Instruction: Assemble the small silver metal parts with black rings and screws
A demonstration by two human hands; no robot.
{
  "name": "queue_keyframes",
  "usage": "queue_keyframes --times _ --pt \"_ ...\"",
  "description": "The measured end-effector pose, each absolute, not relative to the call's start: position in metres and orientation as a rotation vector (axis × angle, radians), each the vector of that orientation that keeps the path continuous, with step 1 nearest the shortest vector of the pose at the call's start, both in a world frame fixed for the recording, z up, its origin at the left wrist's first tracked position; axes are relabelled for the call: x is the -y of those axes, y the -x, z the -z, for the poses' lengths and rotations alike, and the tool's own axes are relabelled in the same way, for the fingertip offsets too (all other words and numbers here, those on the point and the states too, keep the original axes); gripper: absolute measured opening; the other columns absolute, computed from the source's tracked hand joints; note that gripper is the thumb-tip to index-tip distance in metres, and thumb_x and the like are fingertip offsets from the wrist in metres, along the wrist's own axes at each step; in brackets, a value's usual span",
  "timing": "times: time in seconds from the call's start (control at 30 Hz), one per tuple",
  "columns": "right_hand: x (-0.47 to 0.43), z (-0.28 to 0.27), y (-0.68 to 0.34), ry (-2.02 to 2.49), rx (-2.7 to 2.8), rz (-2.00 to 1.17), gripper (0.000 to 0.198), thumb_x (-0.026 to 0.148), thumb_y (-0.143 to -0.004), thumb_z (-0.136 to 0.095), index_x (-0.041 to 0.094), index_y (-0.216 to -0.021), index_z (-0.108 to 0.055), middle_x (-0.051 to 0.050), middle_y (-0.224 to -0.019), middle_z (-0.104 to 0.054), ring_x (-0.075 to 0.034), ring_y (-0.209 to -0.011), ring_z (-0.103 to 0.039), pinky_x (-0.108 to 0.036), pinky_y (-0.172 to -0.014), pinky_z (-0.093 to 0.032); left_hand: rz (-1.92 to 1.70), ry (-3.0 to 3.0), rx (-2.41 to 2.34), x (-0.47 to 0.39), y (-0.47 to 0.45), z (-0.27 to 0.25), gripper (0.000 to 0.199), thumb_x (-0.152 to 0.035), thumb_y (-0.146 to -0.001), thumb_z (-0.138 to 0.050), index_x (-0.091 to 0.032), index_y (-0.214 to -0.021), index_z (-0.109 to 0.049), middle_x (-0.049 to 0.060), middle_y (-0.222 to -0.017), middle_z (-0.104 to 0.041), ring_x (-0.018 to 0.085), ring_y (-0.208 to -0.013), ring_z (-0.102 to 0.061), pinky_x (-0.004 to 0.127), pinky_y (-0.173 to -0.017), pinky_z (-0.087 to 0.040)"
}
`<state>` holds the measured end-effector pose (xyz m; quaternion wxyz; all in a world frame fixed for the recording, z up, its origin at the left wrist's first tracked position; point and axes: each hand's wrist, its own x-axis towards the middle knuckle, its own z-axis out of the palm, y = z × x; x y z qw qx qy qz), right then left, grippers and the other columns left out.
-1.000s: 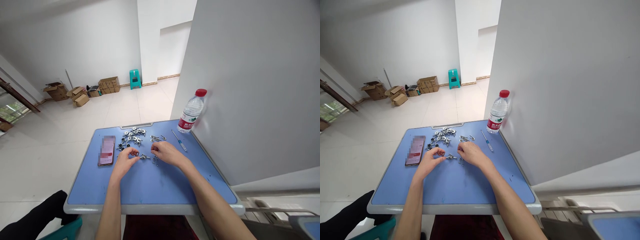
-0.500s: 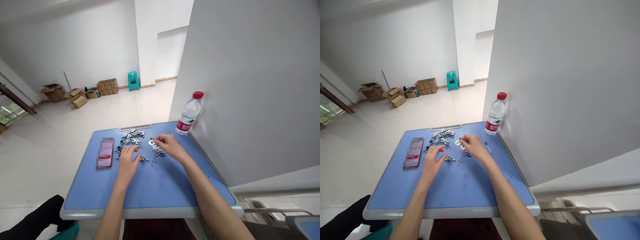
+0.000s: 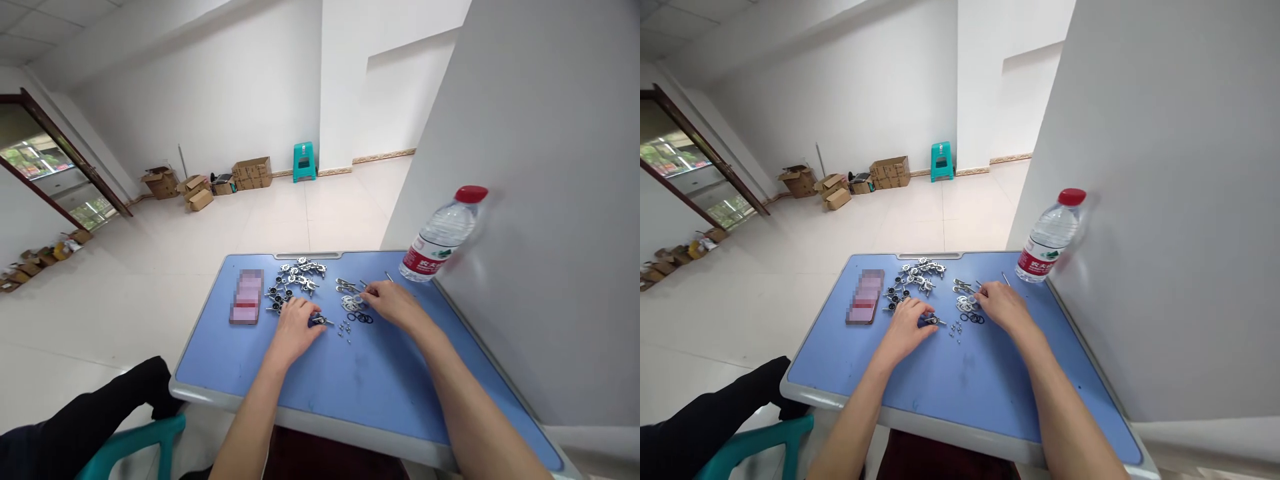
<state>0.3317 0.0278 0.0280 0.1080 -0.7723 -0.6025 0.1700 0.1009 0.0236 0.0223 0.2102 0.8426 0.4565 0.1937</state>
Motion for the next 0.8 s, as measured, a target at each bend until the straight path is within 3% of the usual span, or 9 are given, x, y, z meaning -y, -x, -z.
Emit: queue_keyframes --times 0.23,0.43,0.8 --pt "-0.017 -0.044 -0.315 2.199 1.726 -0.388 0.022 0.026 -0.092 -0.048 0.018 -0.096 -0.068 -0.009 -0.092 -0.073 -0.022 -0.081 -0.064 -0.027 -0.059 -0.033 -0.572 -2.457 -1.204 -0.025 -0.103 -0.018 0.011 -0.015 -0.082 -0.067 -0.022 -0.092 -0.066 0.002 -0.097 -0.066 0.022 -0.096 -0.056 0.039 -0.088 -0.041" --pt "-0.007 -0.048 -0.286 1.849 2.056 -0.673 0.016 0.022 -0.087 -0.056 0.019 -0.097 -0.069 -0.005 -0.086 -0.072 -0.018 -0.078 -0.063 -0.024 -0.064 -0.037 -0.566 -2.502 -1.236 -0.026 -0.102 -0.019 0.012 -0.014 -0.083 -0.066 -0.022 -0.092 -0.066 0.002 -0.096 -0.067 0.023 -0.096 -0.057 0.038 -0.085 -0.041" --pt "-0.004 -0.043 -0.266 1.909 2.233 -0.618 0.019 0.019 -0.087 -0.053 0.019 -0.096 -0.070 -0.007 -0.088 -0.072 -0.022 -0.085 -0.065 -0.026 -0.063 -0.033 -0.559 -2.472 -1.228 -0.028 -0.102 -0.018 0.013 -0.010 -0.082 -0.063 -0.021 -0.088 -0.064 0.002 -0.095 -0.067 0.022 -0.094 -0.056 0.037 -0.083 -0.041"
